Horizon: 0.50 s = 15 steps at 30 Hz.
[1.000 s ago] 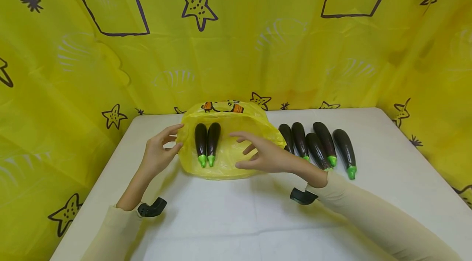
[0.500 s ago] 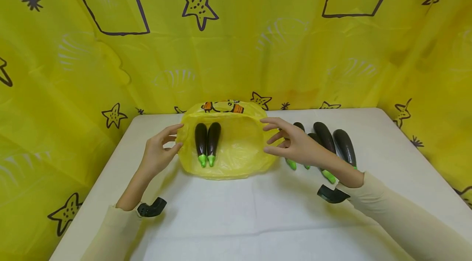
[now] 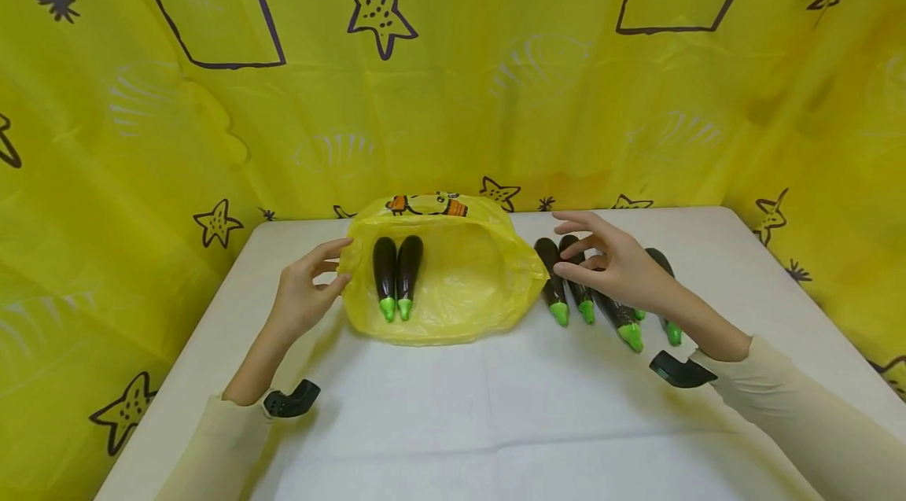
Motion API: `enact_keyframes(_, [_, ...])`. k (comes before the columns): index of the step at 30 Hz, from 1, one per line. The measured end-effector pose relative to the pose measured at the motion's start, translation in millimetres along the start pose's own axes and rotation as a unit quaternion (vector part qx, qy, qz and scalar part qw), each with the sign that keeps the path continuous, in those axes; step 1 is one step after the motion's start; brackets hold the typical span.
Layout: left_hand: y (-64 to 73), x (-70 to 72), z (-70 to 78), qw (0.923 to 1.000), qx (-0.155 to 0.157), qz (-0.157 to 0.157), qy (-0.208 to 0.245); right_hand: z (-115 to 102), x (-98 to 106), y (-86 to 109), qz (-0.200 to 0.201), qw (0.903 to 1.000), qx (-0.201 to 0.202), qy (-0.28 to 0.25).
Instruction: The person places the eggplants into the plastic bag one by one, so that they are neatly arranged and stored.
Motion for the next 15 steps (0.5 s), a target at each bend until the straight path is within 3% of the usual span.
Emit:
enact_keyframes(9, [0.8, -0.4, -2.1, 0.9998, 0.016, -0.006, -0.007, 17, 29, 9.9, 0.024, 0.9967, -0.030, 0.071])
enact_keyframes(15, [0.7, -0.6, -3.3, 0.9997, 0.021, -0.010, -0.006, 33, 49, 15.4, 0.018, 0.9947, -0.049, 0.088])
Point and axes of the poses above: each hand's wrist, its own y-axis away from the middle knuckle, its own x-axis out of the back of the hand, z = x × y, the point moved 6 cm from there along -y, towards the middle knuckle, and after that the axes turned 13 degrees about z, right-handed, at the moved point
